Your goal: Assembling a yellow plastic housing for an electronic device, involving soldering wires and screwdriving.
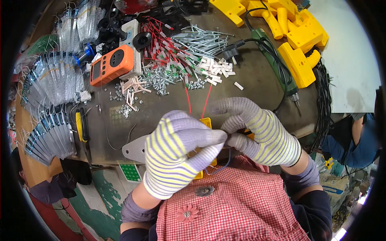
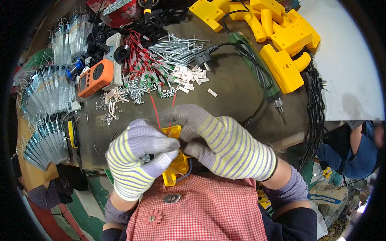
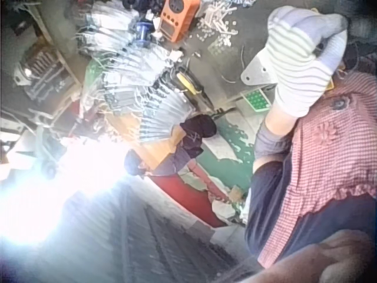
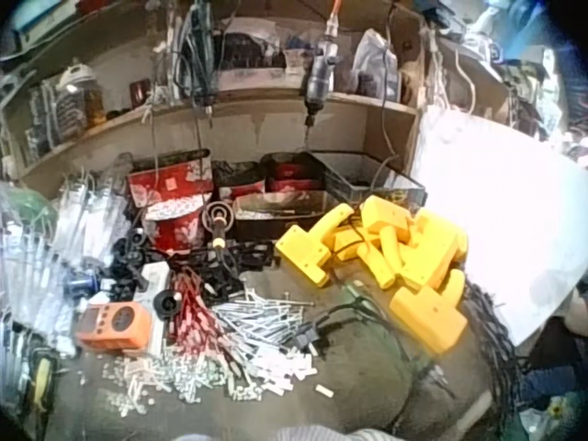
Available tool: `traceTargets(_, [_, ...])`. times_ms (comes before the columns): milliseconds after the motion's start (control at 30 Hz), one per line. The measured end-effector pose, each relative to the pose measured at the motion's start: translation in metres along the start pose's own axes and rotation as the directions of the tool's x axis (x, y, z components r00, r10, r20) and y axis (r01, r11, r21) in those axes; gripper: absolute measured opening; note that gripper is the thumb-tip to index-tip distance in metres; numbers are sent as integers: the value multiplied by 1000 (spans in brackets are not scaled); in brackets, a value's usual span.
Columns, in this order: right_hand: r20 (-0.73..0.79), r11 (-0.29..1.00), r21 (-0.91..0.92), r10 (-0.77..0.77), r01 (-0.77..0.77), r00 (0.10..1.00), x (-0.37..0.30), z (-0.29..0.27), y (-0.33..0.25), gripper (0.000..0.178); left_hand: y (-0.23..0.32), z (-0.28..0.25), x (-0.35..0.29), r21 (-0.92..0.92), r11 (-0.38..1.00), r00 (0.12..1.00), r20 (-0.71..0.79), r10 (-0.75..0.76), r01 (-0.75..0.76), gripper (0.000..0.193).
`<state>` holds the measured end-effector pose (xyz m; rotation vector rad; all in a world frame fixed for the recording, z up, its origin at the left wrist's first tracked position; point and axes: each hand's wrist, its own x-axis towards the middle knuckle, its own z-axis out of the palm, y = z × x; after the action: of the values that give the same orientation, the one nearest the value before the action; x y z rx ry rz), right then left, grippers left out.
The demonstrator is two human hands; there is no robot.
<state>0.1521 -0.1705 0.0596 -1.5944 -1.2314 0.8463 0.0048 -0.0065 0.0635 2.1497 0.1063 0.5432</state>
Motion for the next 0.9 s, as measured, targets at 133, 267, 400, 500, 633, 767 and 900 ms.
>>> traceTargets(133, [-282, 994, -78, -100, 81, 954, 0, 9, 2, 45, -1, 3, -7, -284, 920, 959, -11, -285, 270, 84])
traceTargets(267, [-303, 955, -248, -238, 165, 923, 3, 1, 5, 19, -3, -13, -1, -290, 896, 913, 332, -237, 338, 113])
traceTargets(400, [-155, 930, -236, -324, 283, 933, 3, -6, 0, 11, 4, -12, 0, -438, 835, 941, 90, -327, 332, 93])
traceTargets(500, [-68, 968, -168, -200, 186, 978, 8, -3, -14, 12, -1, -13, 6, -265, 939, 975, 54, -214, 221, 81])
traceTargets(633, [-37, 932, -258, -273, 255, 961, 19, 2, -5, 22, -9, -14, 1, -151, 982, 991, -44, -124, 116, 74])
traceTargets(767, [-7, 900, -407, -174, 156, 985, 17, 2, -11, 20, -8, -14, -3, -99, 989, 988, -92, -121, 112, 70])
traceTargets(900, [-69, 891, -394, -274, 226, 959, 20, -2, 3, 18, 1, -28, -19, -160, 964, 957, -167, -237, 211, 62])
